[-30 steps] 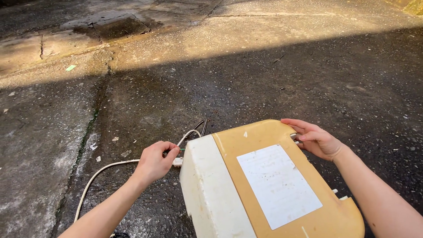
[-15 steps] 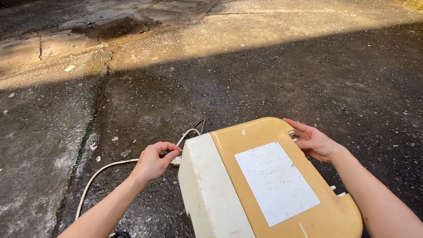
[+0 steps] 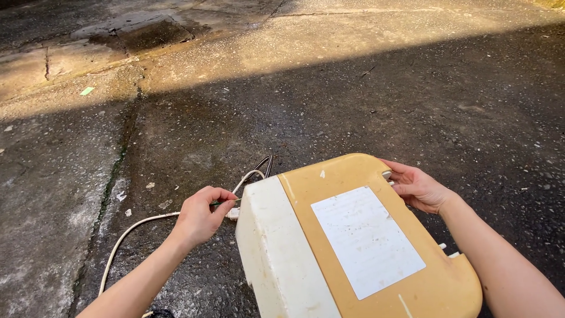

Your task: The person works on a yellow and white appliance on the ground, manipulating a green wire and a white power cord. They use a screwdriver to remove screws from the casing, open the appliance to reveal internal wiring, and continue adjusting the wires inside.

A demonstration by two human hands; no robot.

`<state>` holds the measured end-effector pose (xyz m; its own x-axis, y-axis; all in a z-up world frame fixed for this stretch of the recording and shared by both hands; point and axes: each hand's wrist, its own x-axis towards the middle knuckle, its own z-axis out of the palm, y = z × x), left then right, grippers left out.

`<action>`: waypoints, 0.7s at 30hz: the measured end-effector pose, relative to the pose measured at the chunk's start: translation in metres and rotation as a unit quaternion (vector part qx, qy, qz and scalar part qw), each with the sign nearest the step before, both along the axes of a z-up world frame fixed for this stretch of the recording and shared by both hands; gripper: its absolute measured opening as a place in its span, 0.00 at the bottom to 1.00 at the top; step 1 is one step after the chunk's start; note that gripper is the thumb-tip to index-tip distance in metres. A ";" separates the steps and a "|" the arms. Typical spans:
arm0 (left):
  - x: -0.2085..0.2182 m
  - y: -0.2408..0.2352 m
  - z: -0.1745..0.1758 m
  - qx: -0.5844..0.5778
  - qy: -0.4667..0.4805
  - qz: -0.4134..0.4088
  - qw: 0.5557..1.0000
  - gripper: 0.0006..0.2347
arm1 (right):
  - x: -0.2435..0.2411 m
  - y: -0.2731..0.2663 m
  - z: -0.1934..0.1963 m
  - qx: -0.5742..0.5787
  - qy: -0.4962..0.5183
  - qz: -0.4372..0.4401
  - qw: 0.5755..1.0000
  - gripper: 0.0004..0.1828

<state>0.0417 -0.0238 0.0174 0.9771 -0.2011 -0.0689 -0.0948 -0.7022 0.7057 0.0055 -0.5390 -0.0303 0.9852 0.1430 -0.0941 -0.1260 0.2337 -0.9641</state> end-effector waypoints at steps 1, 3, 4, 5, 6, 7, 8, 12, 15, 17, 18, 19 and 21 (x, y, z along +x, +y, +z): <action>-0.003 0.000 0.004 -0.001 0.000 0.002 1.000 0.07 | 0.000 0.000 0.002 -0.001 0.000 0.002 1.000 0.49; -0.008 0.000 0.010 -0.033 0.047 0.002 0.998 0.07 | 0.000 0.000 0.005 -0.014 0.011 -0.005 1.000 0.49; -0.009 0.002 0.010 -0.033 0.048 0.004 0.998 0.07 | -0.001 0.002 0.012 -0.015 0.012 -0.002 1.000 0.49; -0.010 0.003 0.009 -0.048 0.066 0.014 0.997 0.08 | -0.002 0.004 0.020 -0.031 0.024 -0.004 0.999 0.46; -0.010 0.004 0.009 -0.063 0.085 0.024 0.994 0.09 | -0.003 0.005 0.028 -0.047 0.037 -0.005 0.998 0.44; -0.012 0.000 0.016 -0.065 0.085 0.027 0.994 0.09 | -0.002 0.012 0.052 -0.048 0.037 -0.002 0.998 0.44; -0.014 -0.003 0.023 -0.062 0.092 0.027 0.993 0.09 | 0.000 0.019 0.076 -0.158 0.074 -0.012 0.985 0.41; -0.020 -0.011 0.031 -0.050 0.118 0.013 0.992 0.08 | 0.016 0.077 0.149 -0.532 -0.013 0.023 0.846 0.30; -0.011 -0.011 0.020 -0.044 0.105 0.022 0.993 0.08 | 0.026 0.178 0.167 -0.674 -0.081 0.148 0.720 0.31; -0.006 -0.012 0.009 -0.048 0.088 0.013 0.995 0.07 | 0.030 0.249 0.170 -0.700 -0.054 0.204 0.683 0.33; -0.004 -0.011 0.003 -0.050 0.071 0.000 0.996 0.07 | 0.031 0.286 0.171 -0.721 -0.024 0.256 0.643 0.36; -0.004 -0.012 -0.003 -0.049 0.072 0.000 0.996 0.07 | 0.038 0.299 0.169 -0.721 -0.024 0.257 0.644 0.36; -0.007 -0.017 -0.014 -0.079 0.064 -0.019 0.995 0.05 | 0.051 0.322 0.164 -0.745 0.069 0.287 0.599 0.50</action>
